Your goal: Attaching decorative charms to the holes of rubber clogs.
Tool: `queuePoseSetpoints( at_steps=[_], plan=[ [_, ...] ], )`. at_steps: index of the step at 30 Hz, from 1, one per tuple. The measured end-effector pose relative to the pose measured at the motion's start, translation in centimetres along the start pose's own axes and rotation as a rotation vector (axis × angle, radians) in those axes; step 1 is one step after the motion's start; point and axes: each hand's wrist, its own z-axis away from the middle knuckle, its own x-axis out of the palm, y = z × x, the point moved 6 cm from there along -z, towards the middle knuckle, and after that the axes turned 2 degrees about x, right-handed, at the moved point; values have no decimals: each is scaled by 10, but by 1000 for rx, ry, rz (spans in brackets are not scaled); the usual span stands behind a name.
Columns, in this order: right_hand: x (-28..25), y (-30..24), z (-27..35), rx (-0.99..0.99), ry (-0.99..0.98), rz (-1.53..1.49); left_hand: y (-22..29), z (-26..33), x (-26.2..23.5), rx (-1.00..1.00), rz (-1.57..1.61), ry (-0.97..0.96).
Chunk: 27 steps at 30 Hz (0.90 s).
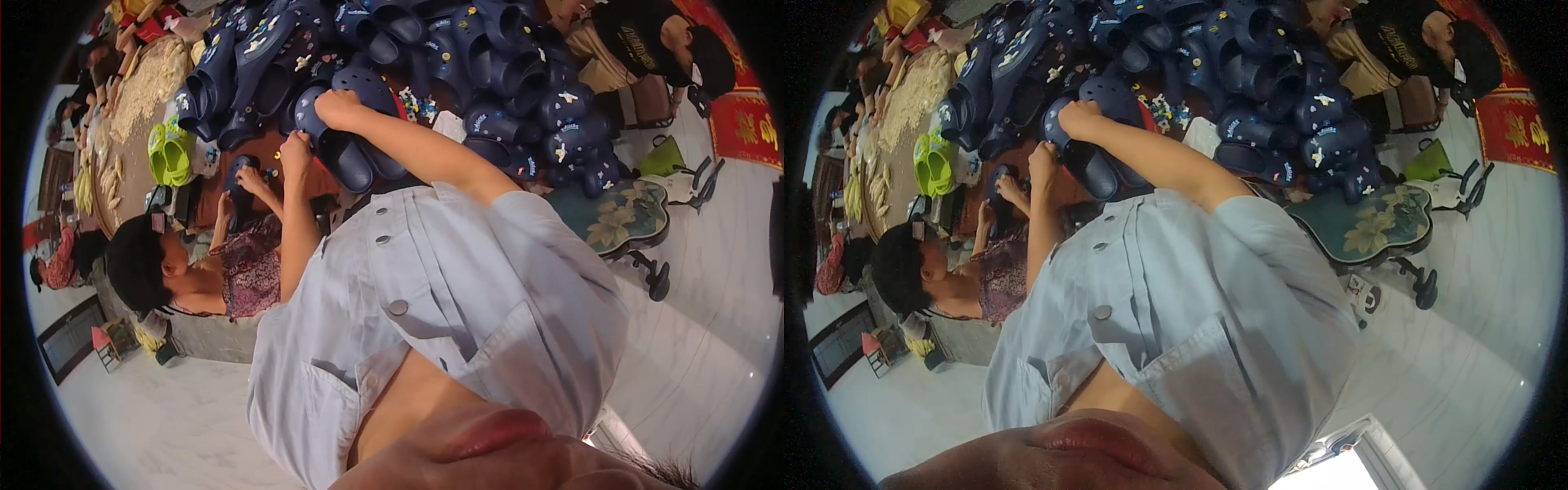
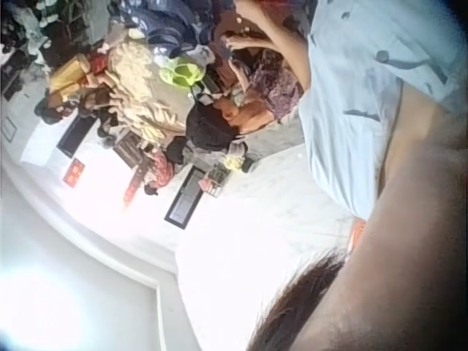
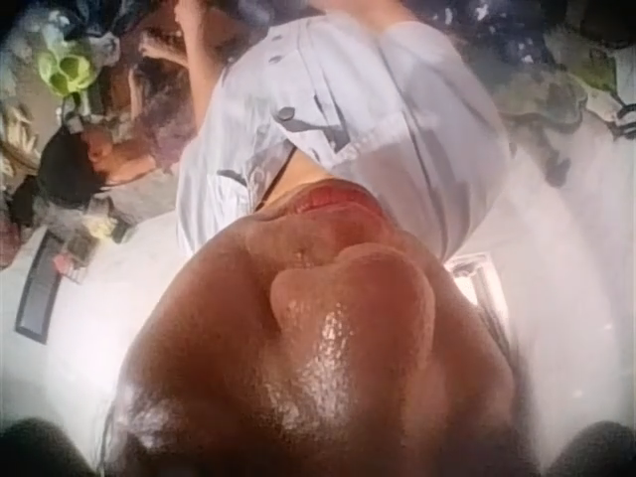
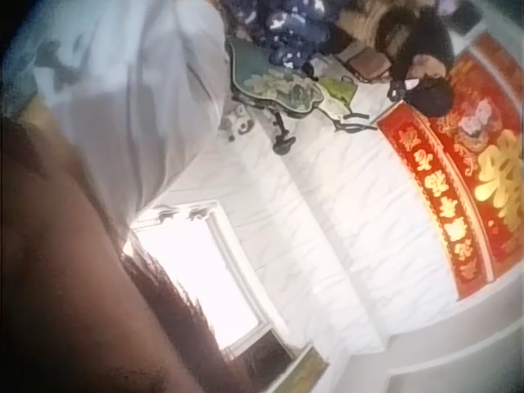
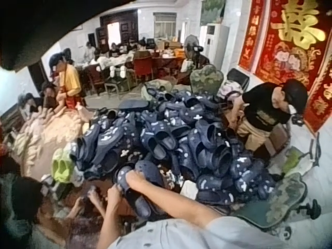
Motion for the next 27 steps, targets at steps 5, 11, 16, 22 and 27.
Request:
queuePoseSetpoints(
  at_steps=[5, 11, 16, 22, 27],
  plan=[
    [11, 12, -17, -2, -3, -51, -14, -7, 6, -184, 125, -102],
    [17, 18, -24, 38, 3, -105, -34, -8, 22, -270, 156, -210],
    [15, 19, -18, 114, 67, -145, -25, -11, 14, -253, 7, -90],
    [11, 15, -7, 76, 101, -191, -21, -9, 11, -226, 24, -36],
    [9, 17, -1, 55, 207, -287, -9, -4, 4, -135, 73, 50]
  ],
)
